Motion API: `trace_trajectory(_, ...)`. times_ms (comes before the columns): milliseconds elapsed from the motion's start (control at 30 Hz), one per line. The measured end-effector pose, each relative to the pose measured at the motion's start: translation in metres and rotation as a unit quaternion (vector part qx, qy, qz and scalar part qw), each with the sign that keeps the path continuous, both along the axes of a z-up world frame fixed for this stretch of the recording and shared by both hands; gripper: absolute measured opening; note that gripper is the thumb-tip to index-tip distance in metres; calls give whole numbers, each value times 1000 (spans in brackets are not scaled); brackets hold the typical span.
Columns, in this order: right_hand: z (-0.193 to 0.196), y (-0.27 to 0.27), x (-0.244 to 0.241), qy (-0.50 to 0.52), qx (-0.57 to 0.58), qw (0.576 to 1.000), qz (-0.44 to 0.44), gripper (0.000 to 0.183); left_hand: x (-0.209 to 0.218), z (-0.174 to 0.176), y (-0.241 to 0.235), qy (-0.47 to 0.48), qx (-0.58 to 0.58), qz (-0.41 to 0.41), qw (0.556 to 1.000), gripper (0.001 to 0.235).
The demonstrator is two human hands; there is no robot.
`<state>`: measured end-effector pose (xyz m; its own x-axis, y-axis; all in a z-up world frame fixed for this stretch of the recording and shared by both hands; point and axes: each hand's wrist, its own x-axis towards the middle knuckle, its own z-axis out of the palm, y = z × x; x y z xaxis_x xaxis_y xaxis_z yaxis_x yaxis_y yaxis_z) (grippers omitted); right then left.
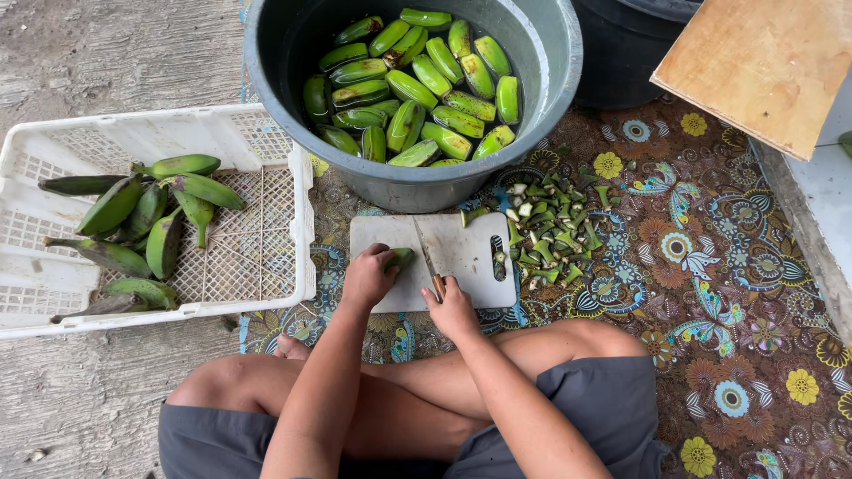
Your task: The person sits on a mat and cuts green bananas on a white cutting board using a knife. They trim the ends of each banana, slice them into smaller pieces, and place the cut pieces into a large bucket of water. The person repeats this process for multiple bananas taken from a white crate.
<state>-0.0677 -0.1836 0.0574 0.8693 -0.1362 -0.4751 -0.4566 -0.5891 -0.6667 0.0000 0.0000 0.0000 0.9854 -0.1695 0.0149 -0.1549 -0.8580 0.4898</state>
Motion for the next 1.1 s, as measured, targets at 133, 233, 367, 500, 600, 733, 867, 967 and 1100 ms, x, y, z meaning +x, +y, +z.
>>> trace_trajectory(133, -8, 4, -2, -6, -7, 1000, 20, 32, -10, 8, -4, -62, 68, -18, 996, 39)
trace_trajectory(233, -5, 7, -3, -20, -11, 999, 37, 32, -5, -8, -5, -47, 89, -29, 994, 40)
trace_trajectory(367, -13, 3, -4, -23, -35, 999, 27, 32, 0, -17, -10, -98, 51, -53, 992, 36)
trace_trajectory(500, -13, 1, -5, -24, -51, 998, 21, 35, 1, -19, -9, -72, 77, -45, 993, 57)
trace_trajectory(600, -36, 5, -4, -40, -64, 997, 27, 33, 1, -18, -11, -63, 91, -41, 993, 54)
trace_trajectory(733, -47, 10, -8, -52, -68, 996, 39, 32, -4, -11, -14, -66, 86, -36, 993, 51)
trace_trajectory(867, -34, 11, -12, -68, -67, 993, 63, 31, -4, -17, -13, -76, 68, -36, 994, 50)
trace_trajectory(967, -17, 14, -13, -76, -52, 993, 72, 31, -3, -20, -13, -79, 69, -40, 994, 49)
trace_trajectory(1100, -6, 17, -14, -78, -50, 993, 71, 31, -1, -27, -10, -62, 30, -38, 997, 51)
